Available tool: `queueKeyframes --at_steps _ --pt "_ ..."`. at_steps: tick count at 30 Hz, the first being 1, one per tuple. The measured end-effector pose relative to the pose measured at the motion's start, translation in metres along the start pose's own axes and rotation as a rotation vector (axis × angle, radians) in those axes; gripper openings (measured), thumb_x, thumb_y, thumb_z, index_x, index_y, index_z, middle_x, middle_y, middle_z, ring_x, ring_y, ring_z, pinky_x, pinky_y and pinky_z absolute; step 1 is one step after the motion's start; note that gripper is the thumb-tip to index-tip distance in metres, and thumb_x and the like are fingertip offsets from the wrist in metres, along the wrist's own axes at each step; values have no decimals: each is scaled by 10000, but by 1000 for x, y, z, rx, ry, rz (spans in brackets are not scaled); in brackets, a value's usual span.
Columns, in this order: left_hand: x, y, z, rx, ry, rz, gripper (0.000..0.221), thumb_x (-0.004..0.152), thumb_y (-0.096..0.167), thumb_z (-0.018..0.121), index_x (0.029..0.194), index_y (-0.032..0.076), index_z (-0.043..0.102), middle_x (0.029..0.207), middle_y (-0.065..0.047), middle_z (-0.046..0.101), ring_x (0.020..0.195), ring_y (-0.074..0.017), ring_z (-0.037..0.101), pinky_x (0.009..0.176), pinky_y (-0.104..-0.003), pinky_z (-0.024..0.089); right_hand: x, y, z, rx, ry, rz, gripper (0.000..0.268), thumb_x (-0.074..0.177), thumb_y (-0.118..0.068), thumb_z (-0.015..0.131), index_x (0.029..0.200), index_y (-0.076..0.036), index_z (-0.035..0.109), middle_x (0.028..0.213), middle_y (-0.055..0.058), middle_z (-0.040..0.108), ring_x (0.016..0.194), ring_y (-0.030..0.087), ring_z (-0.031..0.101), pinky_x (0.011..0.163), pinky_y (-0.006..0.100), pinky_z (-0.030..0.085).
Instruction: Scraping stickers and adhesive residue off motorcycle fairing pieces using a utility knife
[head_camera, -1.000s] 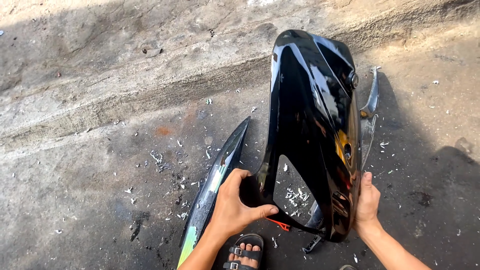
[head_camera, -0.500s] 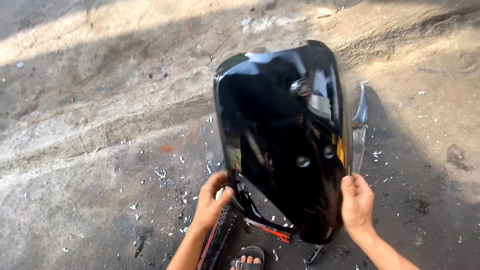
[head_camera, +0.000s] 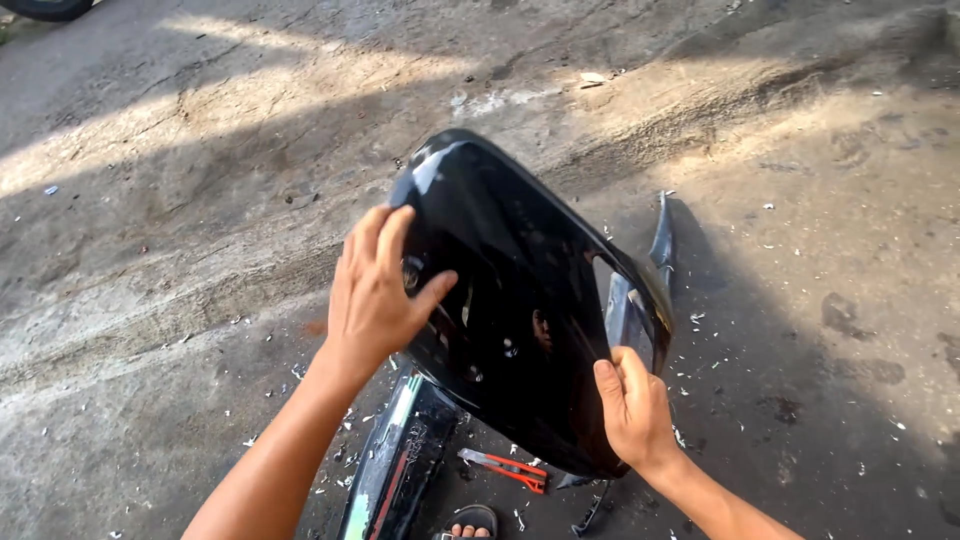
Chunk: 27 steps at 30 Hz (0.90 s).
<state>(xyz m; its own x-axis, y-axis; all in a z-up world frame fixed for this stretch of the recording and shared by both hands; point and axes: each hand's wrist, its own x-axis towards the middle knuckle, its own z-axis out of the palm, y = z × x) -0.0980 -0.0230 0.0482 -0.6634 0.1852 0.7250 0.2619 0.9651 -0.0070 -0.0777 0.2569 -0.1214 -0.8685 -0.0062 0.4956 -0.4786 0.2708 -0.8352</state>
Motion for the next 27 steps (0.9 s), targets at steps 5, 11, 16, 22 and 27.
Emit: queueKeyframes --at_steps 5,11,16,22,27 --pt "24 -22 8 -220 -134 -360 865 830 501 751 1468 27 411 1372 -255 526 1212 -408 558 975 -539 476 -13 18 -19 -240 -28 -113 196 999 -221 508 1004 -46 598 518 32 563 396 179 476 437 363 380" --pt "-7 -42 42 -668 -136 -507 751 739 408 791 1309 4 515 1171 -226 638 982 -319 691 818 -416 585 -11 34 -36 -372 -77 -142 155 945 -243 591 939 -94 635 479 23 613 361 184 534 414 351 400" --pt "-31 -41 59 -720 -45 -638 549 769 349 798 1093 -12 540 867 -117 653 734 -188 628 685 -309 535 13 3 -40 -278 -131 37 231 844 -251 719 726 -55 691 484 26 651 382 149 488 422 307 410" --pt "-39 -42 69 -666 -47 -820 636 662 478 973 1014 85 618 798 -96 623 727 -186 608 612 -330 505 37 3 -36 -298 -211 254 568 777 -494 801 529 -39 569 381 140 525 431 242 478 507 370 433" --pt "-47 -62 79 -777 84 -767 552 776 368 944 1026 57 563 823 -70 566 767 -139 537 613 -258 479 46 -8 -37 -147 -232 281 459 768 -407 867 558 -82 619 426 61 539 519 140 484 498 304 426"
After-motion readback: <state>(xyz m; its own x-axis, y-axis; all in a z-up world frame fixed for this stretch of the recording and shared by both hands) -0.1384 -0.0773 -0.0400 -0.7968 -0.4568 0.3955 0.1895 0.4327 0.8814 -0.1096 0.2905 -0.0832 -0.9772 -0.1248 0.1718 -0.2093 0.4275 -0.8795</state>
